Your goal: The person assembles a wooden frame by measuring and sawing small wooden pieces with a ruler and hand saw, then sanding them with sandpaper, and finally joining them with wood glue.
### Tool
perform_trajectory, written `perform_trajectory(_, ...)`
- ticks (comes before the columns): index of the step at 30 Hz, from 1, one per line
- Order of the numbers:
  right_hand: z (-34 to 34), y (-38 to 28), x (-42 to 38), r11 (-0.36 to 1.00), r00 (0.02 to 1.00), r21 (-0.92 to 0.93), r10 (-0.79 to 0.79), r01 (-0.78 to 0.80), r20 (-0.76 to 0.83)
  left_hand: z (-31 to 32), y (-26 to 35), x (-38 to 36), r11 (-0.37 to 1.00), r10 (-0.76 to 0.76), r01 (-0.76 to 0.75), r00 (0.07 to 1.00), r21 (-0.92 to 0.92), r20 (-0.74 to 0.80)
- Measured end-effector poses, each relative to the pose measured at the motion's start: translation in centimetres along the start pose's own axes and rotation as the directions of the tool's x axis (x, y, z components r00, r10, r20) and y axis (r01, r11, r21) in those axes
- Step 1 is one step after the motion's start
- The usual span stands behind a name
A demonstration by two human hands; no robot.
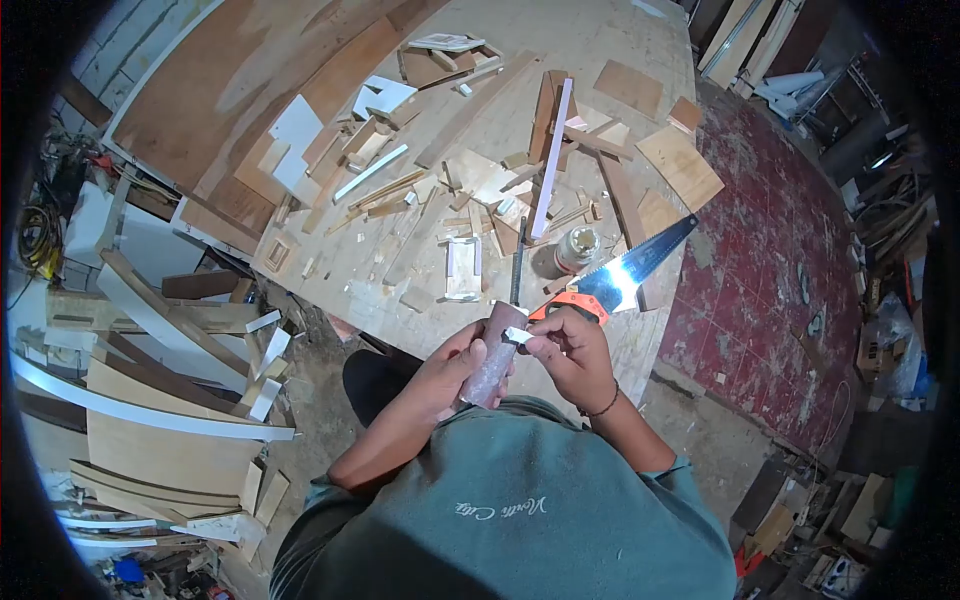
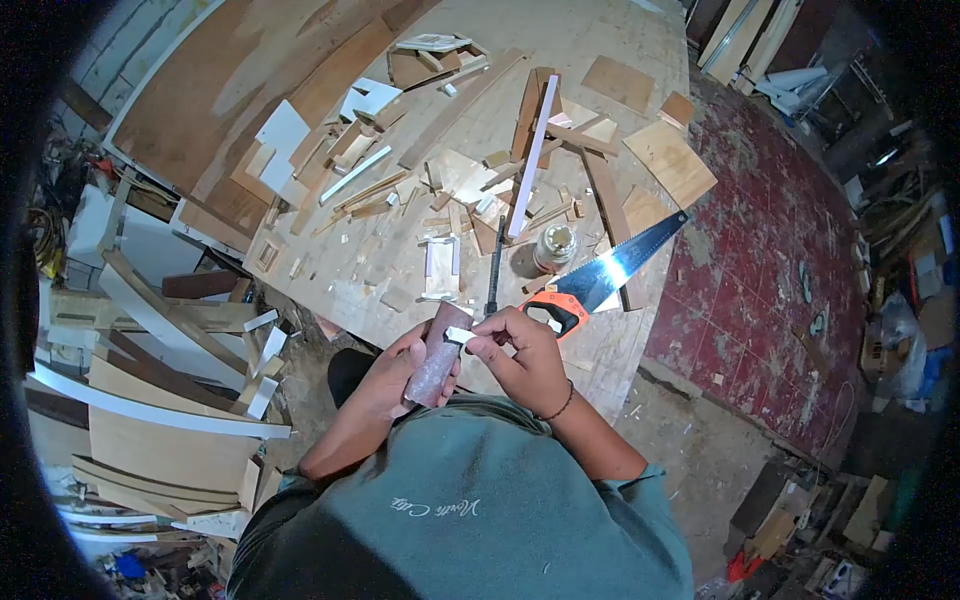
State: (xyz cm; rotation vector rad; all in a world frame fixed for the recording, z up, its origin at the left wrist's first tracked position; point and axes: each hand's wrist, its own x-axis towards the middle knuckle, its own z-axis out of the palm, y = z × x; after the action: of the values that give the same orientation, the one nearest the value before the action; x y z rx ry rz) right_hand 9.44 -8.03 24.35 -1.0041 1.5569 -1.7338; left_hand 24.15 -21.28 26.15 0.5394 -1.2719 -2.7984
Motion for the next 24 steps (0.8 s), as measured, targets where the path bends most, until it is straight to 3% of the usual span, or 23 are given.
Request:
perform_trajectory(6,0.9,-1.0,-0.1,0.999,0.999,0.007,0.034,-0.034,-0.042,0.3,0.0,-0.2,1.000,0.003,-0.002,0.999,0.016,-0.049)
perform_trajectory(8,1.3,-2.0,0.2,0.963,0.986,-0.224,-0.162,0.148,-0.043,-0.1,-0.3,-0.2,0.999,0.010,-0.006,0.997,0.043,-0.075)
perform_trajectory(9,1.3,-1.8,0.2,0.963,0.986,-0.225,-0.159,0.145,-0.044,-0.4,-0.5,-0.1,0.999,-0.029,0.026,0.994,-0.031,-0.101)
perform_trajectory(10,1.3,-1.6,0.1,0.917,0.966,-0.312,-0.258,0.250,0.016,-0.6,-0.7,0.0,0.992,-0.069,0.055,0.990,-0.109,-0.124)
perform_trajectory(11,1.3,-1.5,0.1,0.850,0.933,-0.390,-0.349,0.354,0.087,-0.6,-0.8,0.0,0.992,-0.068,0.055,0.990,-0.114,-0.122)
perform_trajectory(13,1.7,-1.7,0.1,0.828,0.916,-0.394,-0.374,0.399,0.143,-0.7,-0.8,0.2,0.990,-0.045,0.018,0.980,-0.139,-0.196)
perform_trajectory(16,1.9,-0.6,0.0,0.797,0.884,-0.382,-0.424,0.468,0.198,-1.4,-0.9,0.4,0.985,-0.108,0.078,0.975,-0.156,-0.194)
perform_trajectory(18,0.7,0.7,0.9,0.600,0.855,-0.656,-0.499,0.458,0.140,-1.8,-0.8,0.6,0.980,-0.143,0.114,0.974,-0.166,-0.175)
perform_trajectory(19,0.5,0.9,1.5,0.641,0.869,-0.659,-0.494,0.395,0.041,-2.0,-0.7,0.7,0.974,-0.176,0.150,0.972,-0.170,-0.156)
perform_trajectory(20,0.6,0.8,1.4,0.634,0.867,-0.663,-0.497,0.397,0.045,-2.3,-0.7,0.9,0.975,-0.172,0.145,0.974,-0.171,-0.150)
perform_trajectory(22,1.2,0.9,0.7,0.652,0.840,-0.606,-0.540,0.455,0.050,-3.2,-1.1,0.9,0.954,-0.165,0.161,0.986,-0.253,0.008)
perform_trajectory(24,0.3,1.6,0.4,0.604,0.840,-0.646,-0.531,0.467,0.111,-3.4,-1.6,1.0,0.951,-0.182,0.167,0.983,-0.260,-0.035)
